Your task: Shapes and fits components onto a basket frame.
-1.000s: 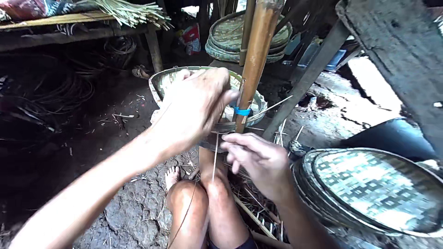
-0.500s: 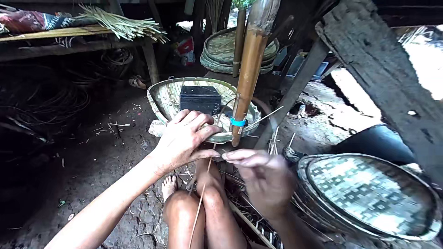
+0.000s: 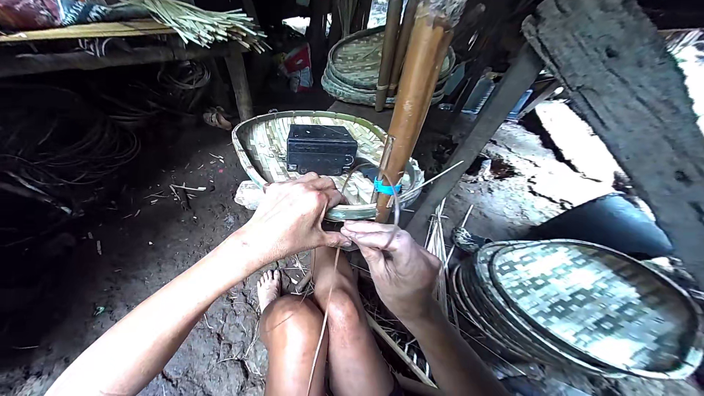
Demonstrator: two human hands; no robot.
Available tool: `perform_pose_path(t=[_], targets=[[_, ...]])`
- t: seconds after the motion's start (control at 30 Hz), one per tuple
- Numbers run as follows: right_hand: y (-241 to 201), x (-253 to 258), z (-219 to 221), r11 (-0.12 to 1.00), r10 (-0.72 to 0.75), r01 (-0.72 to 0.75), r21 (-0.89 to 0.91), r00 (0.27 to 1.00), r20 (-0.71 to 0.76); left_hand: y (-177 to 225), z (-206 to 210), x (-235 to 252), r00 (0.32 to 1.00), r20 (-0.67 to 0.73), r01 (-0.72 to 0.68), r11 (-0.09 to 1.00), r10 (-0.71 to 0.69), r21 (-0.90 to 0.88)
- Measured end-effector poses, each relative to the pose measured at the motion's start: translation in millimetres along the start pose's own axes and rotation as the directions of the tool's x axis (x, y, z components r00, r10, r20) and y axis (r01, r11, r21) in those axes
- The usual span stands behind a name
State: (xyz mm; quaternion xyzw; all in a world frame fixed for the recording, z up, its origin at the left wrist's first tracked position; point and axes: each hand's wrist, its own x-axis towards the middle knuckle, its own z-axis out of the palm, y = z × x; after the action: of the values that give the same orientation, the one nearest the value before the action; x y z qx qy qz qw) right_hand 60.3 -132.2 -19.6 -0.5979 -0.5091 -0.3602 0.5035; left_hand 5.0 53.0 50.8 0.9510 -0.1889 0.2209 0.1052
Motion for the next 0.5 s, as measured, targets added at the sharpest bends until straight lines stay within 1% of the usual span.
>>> perform_pose_path(t=[0.03,0.07,0.1,0.13,0.17,0.2,0.23,0.27,0.3,0.33,0.37,0.4,0.43,0.47,0.5], targets=[[0.6,1.6,-0.8,0.998,-0.041,0.042,-0.038,0.999,0.012,0.7,-9.1,3.2,0.996,0.09,0.037,0.995,-0.029,-0.094],[1.1,2.7,-2.6,0.992,-0.076,0.079,-0.099,0.997,0.028,0.6,-22.1,8.4,0.977,0.206,0.097,0.97,-0.05,-0.222],[1.1,3.7,-4.8,0.98,-0.093,0.097,-0.172,0.995,0.035,-1.7,-35.8,15.3,0.947,0.318,0.168,0.916,-0.048,-0.363],[0.8,5.0,-6.6,0.962,-0.098,0.103,-0.254,0.995,0.032,-3.8,-47.8,23.4,0.913,0.405,0.256,0.836,-0.045,-0.485],[1.6,7.1,-6.7,0.937,-0.107,0.108,-0.334,0.994,0.02,-4.3,-57.2,32.4,0.866,0.494,0.377,0.746,-0.074,-0.55],[2.7,9.8,-5.1,0.908,-0.11,0.106,-0.406,0.994,0.015,-5.3,-61.5,41.7,0.817,0.567,0.482,0.662,-0.104,-0.574],[2.9,11.8,-3.7,0.891,-0.089,0.092,-0.445,0.996,0.027,-6.8,-60.6,49.9,0.771,0.624,0.569,0.575,-0.124,-0.589],[1.8,12.8,-3.4,0.894,-0.051,0.063,-0.444,0.998,0.039,-7.6,-56.7,55.3,0.737,0.663,0.625,0.508,-0.133,-0.593],[0.3,14.1,-4.3,0.908,-0.014,0.027,-0.417,0.999,0.036,-9.2,-51.2,57.7,0.737,0.665,0.626,0.49,-0.119,-0.607],[-0.3,14.9,-6.6,0.931,0.019,-0.011,-0.364,1.0,0.017,-11.3,-46.5,58.0,0.781,0.617,0.556,0.555,-0.094,-0.619],[0.2,13.8,-10.5,0.953,0.048,-0.048,-0.298,0.999,-0.006,-13.6,-43.0,56.0,0.852,0.52,0.406,0.705,-0.061,-0.582],[3.2,13.3,-14.6,0.965,0.072,-0.071,-0.254,0.997,-0.007,-15.6,-46.9,53.4,0.911,0.411,0.213,0.896,-0.038,-0.389],[8.4,14.3,-16.4,0.964,0.077,-0.074,-0.254,0.997,0.001,-20.7,-60.2,51.5,0.949,0.308,0.077,0.996,-0.059,-0.046],[14.3,14.7,-15.0,0.962,0.072,-0.067,-0.265,0.997,0.009,-38.2,-79.0,49.2,0.979,0.191,0.025,0.967,-0.076,0.255],[20.5,13.4,-11.2,0.963,0.058,-0.052,-0.264,0.998,0.017,-72.4,-104.5,45.4,0.996,0.082,-0.019,0.882,-0.022,0.47]])
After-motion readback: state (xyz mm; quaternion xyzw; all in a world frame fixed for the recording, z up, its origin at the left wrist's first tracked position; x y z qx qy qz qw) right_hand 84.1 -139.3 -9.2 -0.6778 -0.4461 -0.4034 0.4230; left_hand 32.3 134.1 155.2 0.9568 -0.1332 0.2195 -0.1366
